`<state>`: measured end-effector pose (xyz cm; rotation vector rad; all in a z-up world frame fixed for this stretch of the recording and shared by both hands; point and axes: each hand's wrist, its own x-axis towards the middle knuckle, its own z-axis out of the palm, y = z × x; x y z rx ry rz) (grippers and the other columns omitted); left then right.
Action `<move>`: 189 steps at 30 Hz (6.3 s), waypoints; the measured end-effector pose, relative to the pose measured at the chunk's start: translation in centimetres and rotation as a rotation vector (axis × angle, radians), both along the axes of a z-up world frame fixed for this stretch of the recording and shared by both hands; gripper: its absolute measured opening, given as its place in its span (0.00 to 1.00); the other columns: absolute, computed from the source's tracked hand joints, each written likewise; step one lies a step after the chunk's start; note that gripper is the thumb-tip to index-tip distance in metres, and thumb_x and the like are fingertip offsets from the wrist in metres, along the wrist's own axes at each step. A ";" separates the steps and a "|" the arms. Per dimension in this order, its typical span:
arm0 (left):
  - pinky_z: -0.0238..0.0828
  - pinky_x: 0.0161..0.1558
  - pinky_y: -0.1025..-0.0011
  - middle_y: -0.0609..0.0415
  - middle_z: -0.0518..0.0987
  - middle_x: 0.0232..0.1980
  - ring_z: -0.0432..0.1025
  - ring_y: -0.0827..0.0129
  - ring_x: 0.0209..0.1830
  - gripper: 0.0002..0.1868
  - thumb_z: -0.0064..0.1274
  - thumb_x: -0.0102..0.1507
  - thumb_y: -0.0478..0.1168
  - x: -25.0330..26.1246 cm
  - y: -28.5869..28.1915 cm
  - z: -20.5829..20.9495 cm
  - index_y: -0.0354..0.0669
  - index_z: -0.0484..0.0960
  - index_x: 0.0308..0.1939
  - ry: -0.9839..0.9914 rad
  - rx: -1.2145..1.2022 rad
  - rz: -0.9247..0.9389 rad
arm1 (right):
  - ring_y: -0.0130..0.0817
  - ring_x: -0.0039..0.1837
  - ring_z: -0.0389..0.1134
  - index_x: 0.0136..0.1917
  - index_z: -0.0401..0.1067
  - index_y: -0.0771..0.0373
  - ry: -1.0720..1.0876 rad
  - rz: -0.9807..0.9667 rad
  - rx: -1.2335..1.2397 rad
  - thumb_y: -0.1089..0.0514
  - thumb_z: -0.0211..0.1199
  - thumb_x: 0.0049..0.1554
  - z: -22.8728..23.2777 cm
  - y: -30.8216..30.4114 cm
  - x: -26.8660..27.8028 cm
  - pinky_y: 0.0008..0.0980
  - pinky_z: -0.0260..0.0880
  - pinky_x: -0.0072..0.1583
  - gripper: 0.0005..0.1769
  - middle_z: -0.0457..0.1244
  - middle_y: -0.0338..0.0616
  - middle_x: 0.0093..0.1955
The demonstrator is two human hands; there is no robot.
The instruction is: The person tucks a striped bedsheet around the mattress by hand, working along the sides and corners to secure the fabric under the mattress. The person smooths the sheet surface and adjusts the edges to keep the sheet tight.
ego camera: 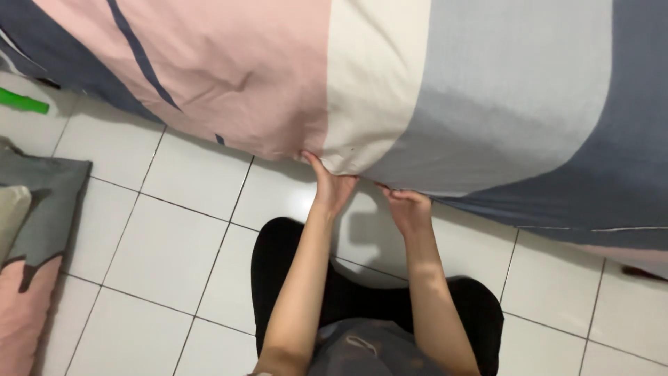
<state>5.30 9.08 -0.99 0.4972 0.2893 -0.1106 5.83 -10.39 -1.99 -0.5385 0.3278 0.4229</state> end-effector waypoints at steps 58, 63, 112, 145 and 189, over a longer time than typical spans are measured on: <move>0.44 0.79 0.61 0.41 0.62 0.73 0.54 0.55 0.77 0.40 0.42 0.70 0.61 -2.0 18.3 1.7 0.25 0.60 0.68 -0.191 -0.530 0.624 | 0.52 0.85 0.44 0.74 0.59 0.72 0.114 0.091 0.586 0.66 0.52 0.51 5.9 25.9 -0.5 0.55 0.39 0.84 0.36 0.51 0.56 0.81; 0.46 0.76 0.58 0.46 0.67 0.66 0.58 0.56 0.71 0.34 0.45 0.69 0.65 -0.3 19.4 -0.3 0.41 0.67 0.66 -0.155 -0.511 0.586 | 0.53 0.84 0.47 0.70 0.63 0.69 -0.132 0.137 0.544 0.70 0.53 0.48 3.3 26.5 1.3 0.59 0.40 0.85 0.34 0.56 0.53 0.78; 0.44 0.78 0.55 0.38 0.57 0.79 0.51 0.50 0.79 0.55 0.43 0.65 0.71 -1.4 15.1 1.6 0.24 0.52 0.76 -0.065 -0.434 0.389 | 0.48 0.83 0.50 0.73 0.54 0.77 -0.154 0.008 0.072 0.67 0.54 0.49 1.8 19.2 -0.9 0.55 0.40 0.85 0.38 0.54 0.55 0.78; 0.76 0.35 0.69 0.47 0.81 0.34 0.77 0.65 0.30 0.10 0.53 0.69 0.38 -1.7 1.0 -7.2 0.30 0.80 0.43 0.158 0.752 0.131 | 0.27 0.34 0.60 0.43 0.70 0.65 -0.143 -0.250 -0.618 0.56 0.57 0.69 -4.9 8.7 -1.8 0.29 0.59 0.35 0.14 0.63 0.41 0.33; 0.46 0.77 0.47 0.43 0.57 0.79 0.51 0.53 0.82 0.49 0.51 0.66 0.64 -2.4 13.5 3.9 0.35 0.50 0.77 0.149 0.288 0.258 | 0.56 0.75 0.61 0.64 0.61 0.66 0.075 -0.154 -0.097 0.57 0.53 0.57 4.0 13.3 -2.7 0.54 0.63 0.77 0.22 0.59 0.59 0.70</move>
